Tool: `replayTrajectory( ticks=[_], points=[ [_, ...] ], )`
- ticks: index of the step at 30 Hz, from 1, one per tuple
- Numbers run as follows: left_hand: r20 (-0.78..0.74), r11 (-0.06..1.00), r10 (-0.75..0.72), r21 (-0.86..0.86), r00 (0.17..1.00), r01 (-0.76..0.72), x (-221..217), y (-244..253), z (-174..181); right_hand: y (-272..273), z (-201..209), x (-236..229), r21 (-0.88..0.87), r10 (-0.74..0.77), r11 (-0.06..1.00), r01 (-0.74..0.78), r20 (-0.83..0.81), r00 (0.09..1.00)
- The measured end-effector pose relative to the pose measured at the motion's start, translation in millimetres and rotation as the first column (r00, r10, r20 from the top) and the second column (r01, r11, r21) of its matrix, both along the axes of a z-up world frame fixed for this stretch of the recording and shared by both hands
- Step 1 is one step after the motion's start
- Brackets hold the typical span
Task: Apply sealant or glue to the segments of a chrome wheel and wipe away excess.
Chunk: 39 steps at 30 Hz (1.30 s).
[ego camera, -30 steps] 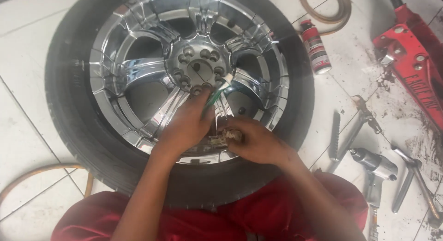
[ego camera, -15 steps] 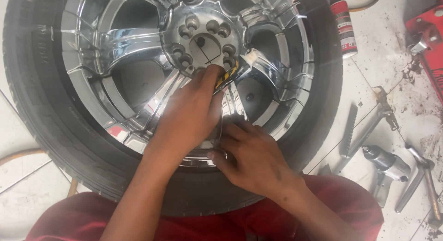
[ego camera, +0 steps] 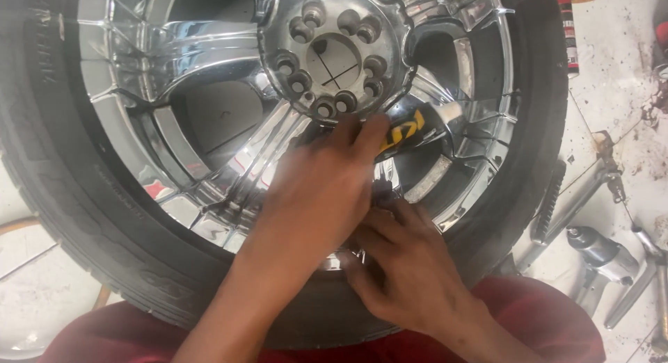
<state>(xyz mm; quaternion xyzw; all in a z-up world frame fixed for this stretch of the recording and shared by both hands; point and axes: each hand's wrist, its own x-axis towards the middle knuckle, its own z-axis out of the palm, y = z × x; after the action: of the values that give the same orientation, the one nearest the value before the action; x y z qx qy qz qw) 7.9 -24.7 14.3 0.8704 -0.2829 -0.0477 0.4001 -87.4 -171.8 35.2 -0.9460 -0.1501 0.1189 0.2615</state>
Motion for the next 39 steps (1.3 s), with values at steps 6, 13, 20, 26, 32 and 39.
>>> replayTrajectory(
  ticks=[6,13,20,26,32,39],
  points=[
    [0.001,0.997,0.042,0.065,0.999,-0.042,5.3,9.1,-3.2,-3.8,-6.9,-4.1,-0.132,-0.11,0.984,0.117,0.06,0.992],
    [-0.077,0.999,0.036,0.023,0.996,-0.035,6.6,12.8,2.0,3.3,-1.4,5.3,-0.017,-0.017,1.0,0.018,0.081,0.997],
    [-0.056,0.998,0.005,0.062,0.998,-0.002,4.3,7.1,0.8,-10.7,-10.9,-4.0,0.004,-0.064,0.998,0.064,0.089,0.994],
    [-0.086,0.997,0.014,0.077,0.996,-0.007,6.4,8.9,0.3,-6.0,-7.0,-3.7,-0.012,-0.079,0.997,0.081,0.133,0.988],
    [-0.07,0.996,0.004,0.089,0.998,0.002,2.2,5.9,-3.1,8.0,-6.5,1.0,-0.093,-0.031,0.995,0.038,0.074,0.997],
    [-0.119,0.993,-0.011,0.114,0.993,0.025,7.1,9.9,2.0,3.3,-8.4,8.0,-0.26,-0.118,0.959,0.108,-0.02,0.993]
  ],
)
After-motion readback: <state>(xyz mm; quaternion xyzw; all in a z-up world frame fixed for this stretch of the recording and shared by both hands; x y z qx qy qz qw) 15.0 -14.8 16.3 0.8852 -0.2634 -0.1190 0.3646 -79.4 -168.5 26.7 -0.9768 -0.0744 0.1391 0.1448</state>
